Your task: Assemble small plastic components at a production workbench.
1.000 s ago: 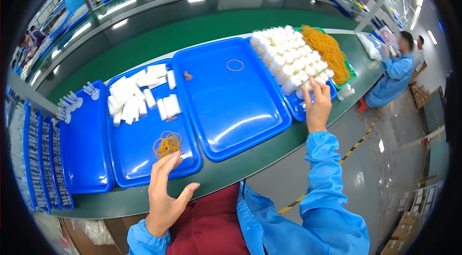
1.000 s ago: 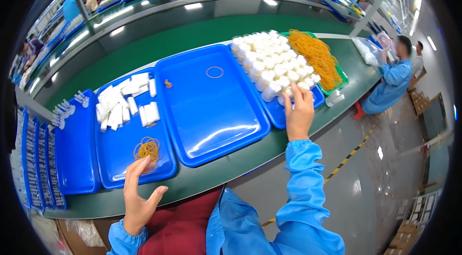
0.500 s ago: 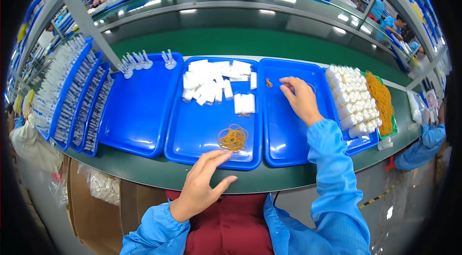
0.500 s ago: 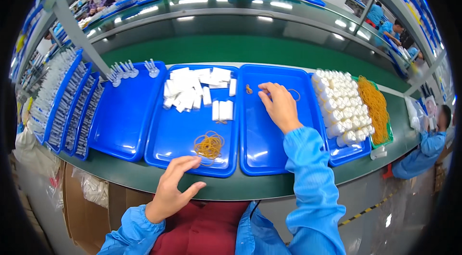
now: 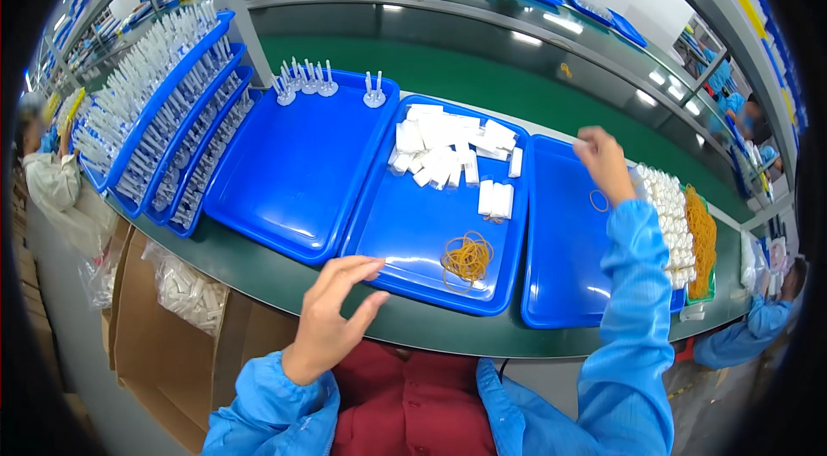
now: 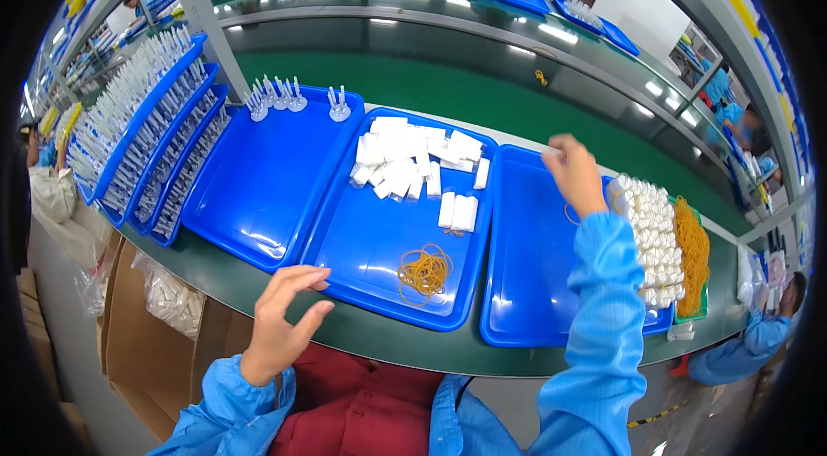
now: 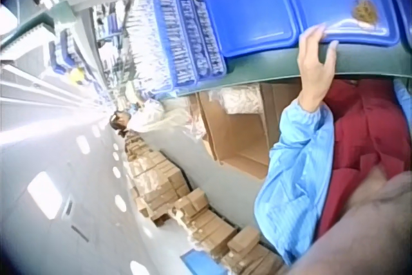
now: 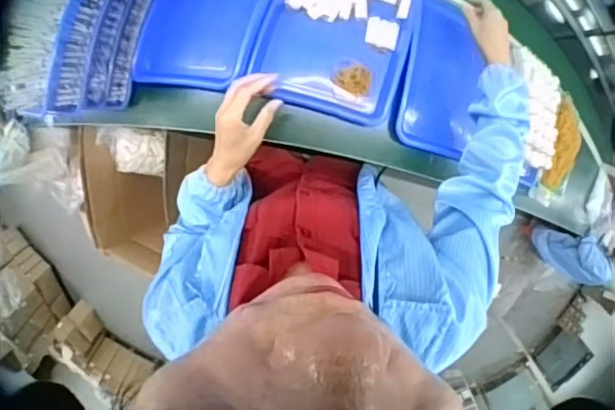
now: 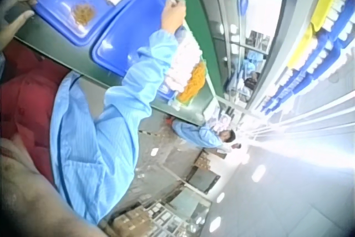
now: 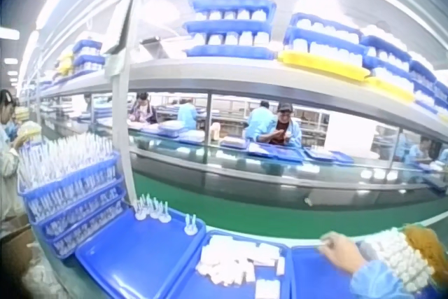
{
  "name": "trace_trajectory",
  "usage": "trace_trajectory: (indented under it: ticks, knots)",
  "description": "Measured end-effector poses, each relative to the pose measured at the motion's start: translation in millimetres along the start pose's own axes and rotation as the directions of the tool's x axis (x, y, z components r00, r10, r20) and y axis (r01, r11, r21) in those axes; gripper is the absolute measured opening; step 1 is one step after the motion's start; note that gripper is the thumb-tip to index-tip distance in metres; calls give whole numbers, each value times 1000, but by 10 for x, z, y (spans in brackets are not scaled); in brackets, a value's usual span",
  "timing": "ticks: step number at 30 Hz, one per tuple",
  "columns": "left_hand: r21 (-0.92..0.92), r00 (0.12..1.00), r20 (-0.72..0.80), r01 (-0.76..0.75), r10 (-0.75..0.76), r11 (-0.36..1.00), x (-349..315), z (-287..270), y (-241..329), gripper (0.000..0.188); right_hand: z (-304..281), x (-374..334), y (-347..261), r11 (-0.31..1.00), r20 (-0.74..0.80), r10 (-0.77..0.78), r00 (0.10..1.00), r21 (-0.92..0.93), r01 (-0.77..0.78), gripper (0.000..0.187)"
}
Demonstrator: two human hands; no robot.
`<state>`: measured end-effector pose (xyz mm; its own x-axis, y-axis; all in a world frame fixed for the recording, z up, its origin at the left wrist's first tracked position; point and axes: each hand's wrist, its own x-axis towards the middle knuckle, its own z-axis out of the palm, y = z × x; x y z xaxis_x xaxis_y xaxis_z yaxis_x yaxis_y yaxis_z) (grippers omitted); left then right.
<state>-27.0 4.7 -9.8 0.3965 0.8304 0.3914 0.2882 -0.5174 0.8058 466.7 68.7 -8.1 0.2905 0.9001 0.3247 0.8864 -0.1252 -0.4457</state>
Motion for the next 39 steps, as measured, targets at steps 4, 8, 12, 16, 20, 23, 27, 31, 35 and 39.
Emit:
trace_trajectory:
  ticks: [4, 8, 12, 16, 20, 23, 27, 31, 35, 39]
  knots:
    - [127, 993, -53, -93, 101, 988, 305, -244, -102, 37, -66, -689, 156, 942, -30, 46, 998, -331, -54, 32]
    - [301, 942, 74, -335, 329, 893, 1087, -312, -443, 18, 119, -1017, 578, 943, -77, 119, 990, -303, -136, 18]
    - [390, 984, 35, -176, 176, 904, 1990, -69, -1009, 13, -21, -1010, 100, 986, -82, 145, 986, -70, -151, 11]
    - [241, 987, -161, 56, -17, 969, 2560, -1, -1644, 27, 85, -1174, -890, 961, 13, -88, 996, 266, 82, 9]
    - [161, 988, -126, 114, -94, 980, 2727, 231, -1582, 24, 152, -1380, -1475, 974, 215, -137, 967, 206, 92, 11]
    - [214, 989, -111, 119, -97, 970, 2603, 179, -1439, 16, 403, -1058, -1364, 982, 42, -184, 982, 42, 183, 26]
    - [447, 999, -7, 32, -32, 894, 2257, -148, -1073, 12, 684, -888, -1387, 931, 93, -309, 946, -175, 321, 36]
    - [576, 982, 179, -56, -59, 815, 1682, -644, -981, 9, 658, -849, -1563, 937, 231, -291, 928, -128, 325, 38]
    - [297, 963, 268, -66, -17, 952, 1349, -950, -1090, 22, 623, -795, -1573, 911, 340, -316, 886, -151, 383, 39]
    - [433, 973, 222, -43, -61, 900, 1268, -956, -1002, 29, 800, -851, -1707, 833, 231, -348, 909, -368, 413, 31]
